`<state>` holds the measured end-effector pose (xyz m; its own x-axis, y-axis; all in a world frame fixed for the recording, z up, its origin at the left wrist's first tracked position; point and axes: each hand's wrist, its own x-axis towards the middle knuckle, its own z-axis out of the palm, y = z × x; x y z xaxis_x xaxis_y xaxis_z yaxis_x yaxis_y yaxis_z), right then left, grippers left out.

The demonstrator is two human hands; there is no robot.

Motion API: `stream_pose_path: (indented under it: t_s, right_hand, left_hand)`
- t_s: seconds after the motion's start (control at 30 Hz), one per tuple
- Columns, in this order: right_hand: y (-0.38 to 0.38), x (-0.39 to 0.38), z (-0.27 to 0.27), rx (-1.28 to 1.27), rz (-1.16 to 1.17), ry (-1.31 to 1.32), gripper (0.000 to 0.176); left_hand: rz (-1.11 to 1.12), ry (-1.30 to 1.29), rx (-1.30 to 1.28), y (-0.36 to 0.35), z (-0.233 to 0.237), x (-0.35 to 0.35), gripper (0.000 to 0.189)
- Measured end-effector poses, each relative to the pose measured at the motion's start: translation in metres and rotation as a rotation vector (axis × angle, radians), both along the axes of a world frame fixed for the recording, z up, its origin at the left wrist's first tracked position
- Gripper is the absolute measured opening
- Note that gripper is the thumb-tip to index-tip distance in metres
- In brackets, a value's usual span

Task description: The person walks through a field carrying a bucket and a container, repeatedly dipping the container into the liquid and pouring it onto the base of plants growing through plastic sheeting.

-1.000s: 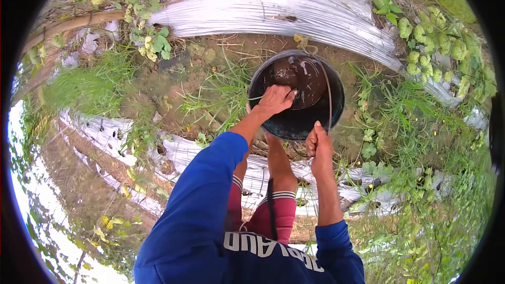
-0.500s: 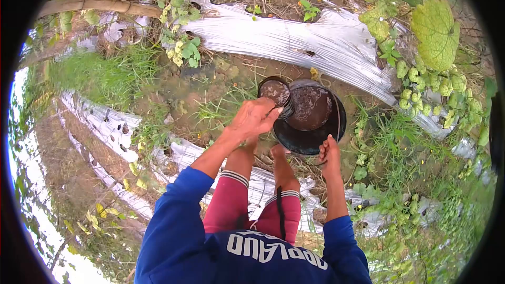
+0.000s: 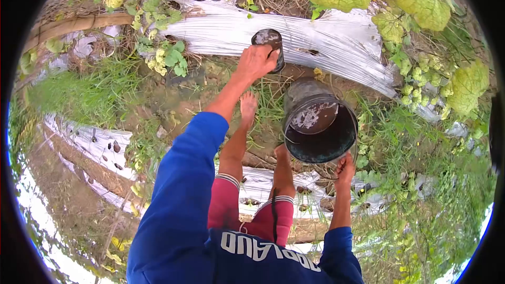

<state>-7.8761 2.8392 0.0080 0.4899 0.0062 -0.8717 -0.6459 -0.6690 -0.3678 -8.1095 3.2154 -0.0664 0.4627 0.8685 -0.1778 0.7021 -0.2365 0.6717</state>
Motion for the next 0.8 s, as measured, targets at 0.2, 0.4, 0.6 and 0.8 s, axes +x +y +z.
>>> stream_pose_path:
  t_s: [0.2, 0.4, 0.6, 0.8]
  right_hand:
    - [0.016, -0.007, 0.012, -0.040, -0.051, -0.166, 0.042]
    - [0.017, -0.014, 0.010, -0.080, -0.031, -0.243, 0.045]
    - [0.013, -0.017, 0.008, -0.111, 0.011, -0.227, 0.047]
    - [0.017, -0.024, 0.011, -0.124, 0.008, -0.204, 0.047]
  left_hand:
    - [-0.161, 0.008, 0.205, 0.059, -0.083, 0.004, 0.036]
    - [-0.084, 0.138, -0.249, 0.094, -0.080, 0.011, 0.048]
    - [-0.094, 0.135, -0.333, 0.090, -0.059, 0.000, 0.047]
    - [-0.140, -0.039, -0.034, 0.047, -0.012, -0.033, 0.027]
